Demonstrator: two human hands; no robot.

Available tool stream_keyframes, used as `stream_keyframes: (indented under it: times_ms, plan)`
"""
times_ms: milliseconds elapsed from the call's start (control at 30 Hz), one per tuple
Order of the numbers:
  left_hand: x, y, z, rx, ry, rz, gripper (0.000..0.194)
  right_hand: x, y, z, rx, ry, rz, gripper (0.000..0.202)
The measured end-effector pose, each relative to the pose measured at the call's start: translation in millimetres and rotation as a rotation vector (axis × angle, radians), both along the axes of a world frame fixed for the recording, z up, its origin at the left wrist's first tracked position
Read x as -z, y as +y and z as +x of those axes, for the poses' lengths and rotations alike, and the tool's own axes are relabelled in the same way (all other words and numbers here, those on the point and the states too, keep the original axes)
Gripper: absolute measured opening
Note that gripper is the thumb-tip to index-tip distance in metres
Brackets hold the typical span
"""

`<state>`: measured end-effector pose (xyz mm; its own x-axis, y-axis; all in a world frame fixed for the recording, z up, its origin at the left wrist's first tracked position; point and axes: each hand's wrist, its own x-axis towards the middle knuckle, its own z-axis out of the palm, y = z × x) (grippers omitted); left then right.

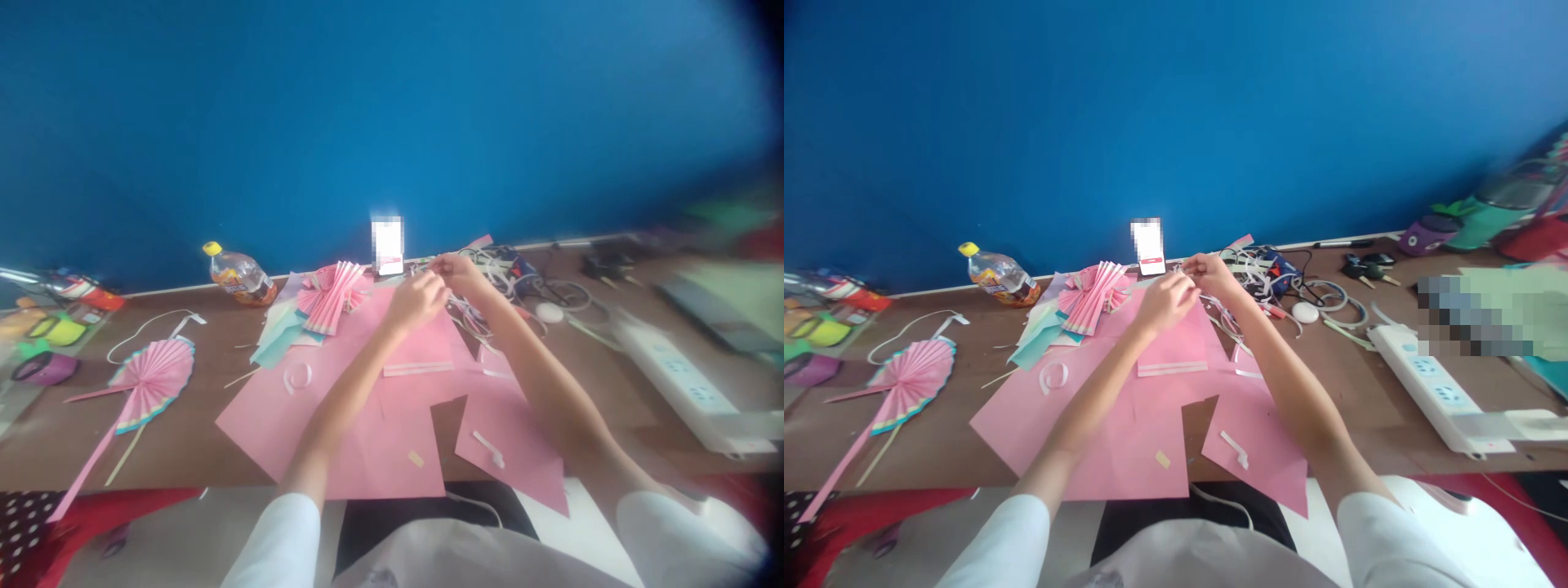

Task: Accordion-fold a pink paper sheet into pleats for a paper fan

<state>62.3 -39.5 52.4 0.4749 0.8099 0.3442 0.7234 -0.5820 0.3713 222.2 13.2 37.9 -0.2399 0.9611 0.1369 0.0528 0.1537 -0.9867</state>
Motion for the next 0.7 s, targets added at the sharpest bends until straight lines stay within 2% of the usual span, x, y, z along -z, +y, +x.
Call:
stream_keyframes:
  times_ms: [100, 233, 300, 400, 567, 700]
  plan:
    - [17.7, -21, 32, 0.134, 0.098, -0.28, 0.049, -4.5, -5, -3, 0.07, -0.012, 0.059, 0.035]
    - [42.9, -42, 58, 0.319, -0.054, -0.632, 0.051, -12.0, -14, -13, 0.084, 0.049, 0.07, 0.038]
    - [50.2, -48, 63, 0.392, -0.157, -0.712, 0.044, -15.8, -19, -18, 0.059, 0.068, 0.059, 0.039]
    - [53.6, -48, 63, 0.4, -0.206, -0.717, 0.039, -21.0, -23, -20, 0.05, 0.077, 0.065, 0.04]
    - [51.8, -39, 58, 0.337, -0.022, -0.632, 0.024, -25.9, -26, -20, 0.042, 0.051, 0.072, 0.04]
    - [45.5, -33, 55, 0.295, -0.027, -0.583, 0.034, -28.9, -28, -20, 0.008, 0.016, 0.086, 0.038]
